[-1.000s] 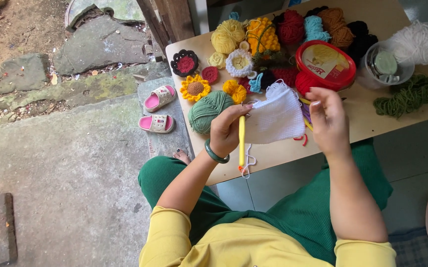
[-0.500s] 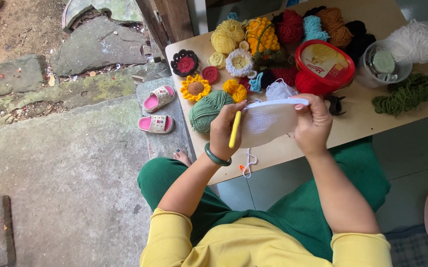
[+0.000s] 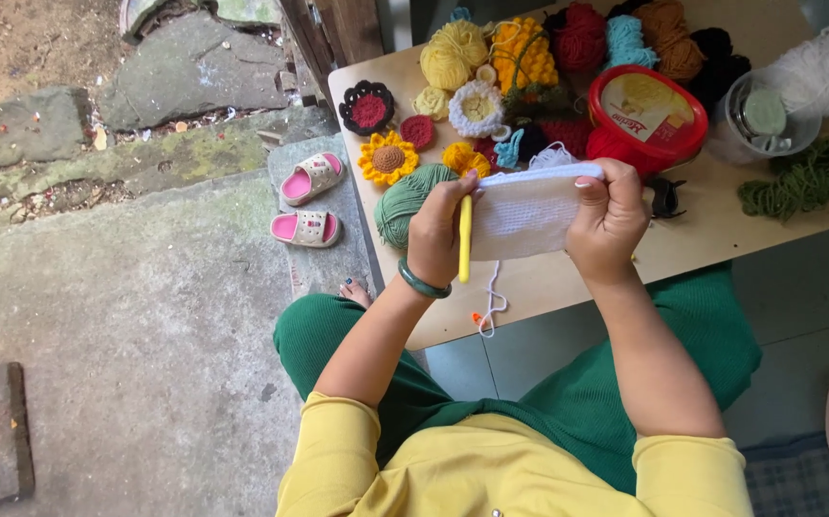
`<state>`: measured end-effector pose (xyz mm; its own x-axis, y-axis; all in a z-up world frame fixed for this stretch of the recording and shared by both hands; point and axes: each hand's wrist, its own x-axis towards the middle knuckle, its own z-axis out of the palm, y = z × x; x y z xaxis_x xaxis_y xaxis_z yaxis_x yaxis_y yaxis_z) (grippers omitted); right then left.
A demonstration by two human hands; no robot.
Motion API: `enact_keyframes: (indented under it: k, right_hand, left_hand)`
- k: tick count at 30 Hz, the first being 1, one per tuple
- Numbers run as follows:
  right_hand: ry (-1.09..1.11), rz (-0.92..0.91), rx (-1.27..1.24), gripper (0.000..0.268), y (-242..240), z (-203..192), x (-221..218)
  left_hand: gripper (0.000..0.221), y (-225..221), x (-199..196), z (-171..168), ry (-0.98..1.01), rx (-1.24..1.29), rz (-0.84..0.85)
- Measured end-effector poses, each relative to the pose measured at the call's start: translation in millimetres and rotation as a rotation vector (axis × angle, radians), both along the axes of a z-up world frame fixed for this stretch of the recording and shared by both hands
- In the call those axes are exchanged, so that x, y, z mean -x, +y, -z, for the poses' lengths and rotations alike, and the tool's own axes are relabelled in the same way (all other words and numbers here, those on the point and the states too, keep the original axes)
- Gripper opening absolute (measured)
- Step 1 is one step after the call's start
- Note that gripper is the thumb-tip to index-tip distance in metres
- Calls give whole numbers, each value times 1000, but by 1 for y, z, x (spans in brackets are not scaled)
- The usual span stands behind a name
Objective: Crocheting a white fabric piece using a crochet hook and yarn.
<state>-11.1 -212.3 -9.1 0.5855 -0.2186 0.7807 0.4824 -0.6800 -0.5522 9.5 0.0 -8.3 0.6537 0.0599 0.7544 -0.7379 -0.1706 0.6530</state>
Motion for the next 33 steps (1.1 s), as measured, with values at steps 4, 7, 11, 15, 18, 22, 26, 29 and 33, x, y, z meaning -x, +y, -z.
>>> enact_keyframes:
  k: [4,7,11,15,18,22,26,29,33]
  right_hand:
    - [35,-5,7,30,20,-29,9]
    - [102,-74,-81,41,23,-37,26]
    - [582,-500,-316,46,35,-33,47]
    - [763,-493,-297,18,42,-34,49]
    - [700,-444,-309,17,39,-35,54]
    - [623,-402,-245,27,35,-24,59]
    - [502,-392,-118,41,34,-35,65]
    - [481,-400,-145,40,33,-48,67]
    - [534,-445,-356,38,19,-29,70]
  left_hand:
    - [17,-2,1,7,-104,-55,-62]
    - [17,-4,-1,17,-253,-328,-298]
    - [17,-10,-3,14,-494,-531,-426]
    - [20,-21,-4,23,-496,-521,-364]
    - [29,-29,0,39,-252,-219,-128]
    - [43,-31,19,28,-92,-37,60]
    - [52,-32,23,26,18,60,184]
    - [55,-35,27,17,85,63,232]
    - [41,-34,21,13,247,-65,324]
